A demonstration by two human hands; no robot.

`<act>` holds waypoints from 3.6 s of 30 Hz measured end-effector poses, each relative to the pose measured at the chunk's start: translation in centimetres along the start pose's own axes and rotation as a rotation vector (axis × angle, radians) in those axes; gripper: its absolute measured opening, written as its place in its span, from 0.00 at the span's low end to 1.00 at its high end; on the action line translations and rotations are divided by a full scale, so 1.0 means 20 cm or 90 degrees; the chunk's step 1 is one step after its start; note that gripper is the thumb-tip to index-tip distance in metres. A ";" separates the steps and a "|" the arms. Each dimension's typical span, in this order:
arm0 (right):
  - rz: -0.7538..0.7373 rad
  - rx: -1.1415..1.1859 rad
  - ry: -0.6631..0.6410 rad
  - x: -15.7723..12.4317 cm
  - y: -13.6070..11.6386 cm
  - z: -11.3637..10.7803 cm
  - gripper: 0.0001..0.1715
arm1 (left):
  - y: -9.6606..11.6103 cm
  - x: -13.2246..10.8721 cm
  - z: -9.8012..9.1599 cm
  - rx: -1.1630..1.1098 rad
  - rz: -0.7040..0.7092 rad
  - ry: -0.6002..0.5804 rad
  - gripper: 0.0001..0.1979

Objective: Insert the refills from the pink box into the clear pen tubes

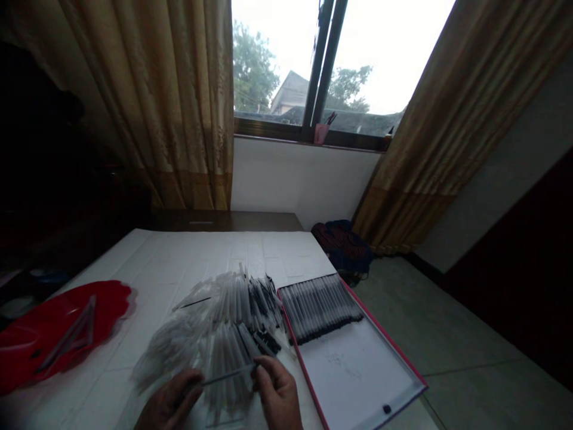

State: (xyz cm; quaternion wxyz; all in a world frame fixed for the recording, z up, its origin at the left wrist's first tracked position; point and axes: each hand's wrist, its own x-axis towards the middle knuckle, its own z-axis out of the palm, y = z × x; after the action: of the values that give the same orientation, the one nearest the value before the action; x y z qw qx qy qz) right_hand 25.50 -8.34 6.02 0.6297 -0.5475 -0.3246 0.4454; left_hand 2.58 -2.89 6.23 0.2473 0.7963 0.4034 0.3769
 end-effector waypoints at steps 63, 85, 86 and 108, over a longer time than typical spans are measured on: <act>-0.013 -0.018 0.041 -0.01 -0.07 -0.01 0.25 | -0.03 -0.02 0.02 0.015 -0.048 -0.115 0.26; -0.056 -0.184 0.084 0.18 -0.06 -0.10 0.22 | -0.09 -0.03 0.02 -0.166 -0.199 -0.147 0.29; -0.055 -0.178 0.084 0.17 -0.08 -0.09 0.22 | -0.09 -0.03 0.02 -0.166 -0.199 -0.146 0.28; -0.004 0.115 0.223 0.20 -0.34 -0.04 0.26 | -0.09 -0.01 0.01 -0.183 -0.287 -0.052 0.24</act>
State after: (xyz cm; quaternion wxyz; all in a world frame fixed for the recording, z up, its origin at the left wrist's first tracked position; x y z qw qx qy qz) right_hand 29.16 -5.11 12.13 0.7243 -0.5572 -0.1703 0.3686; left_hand 1.82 -2.15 4.73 0.4518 0.6578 0.5021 0.3333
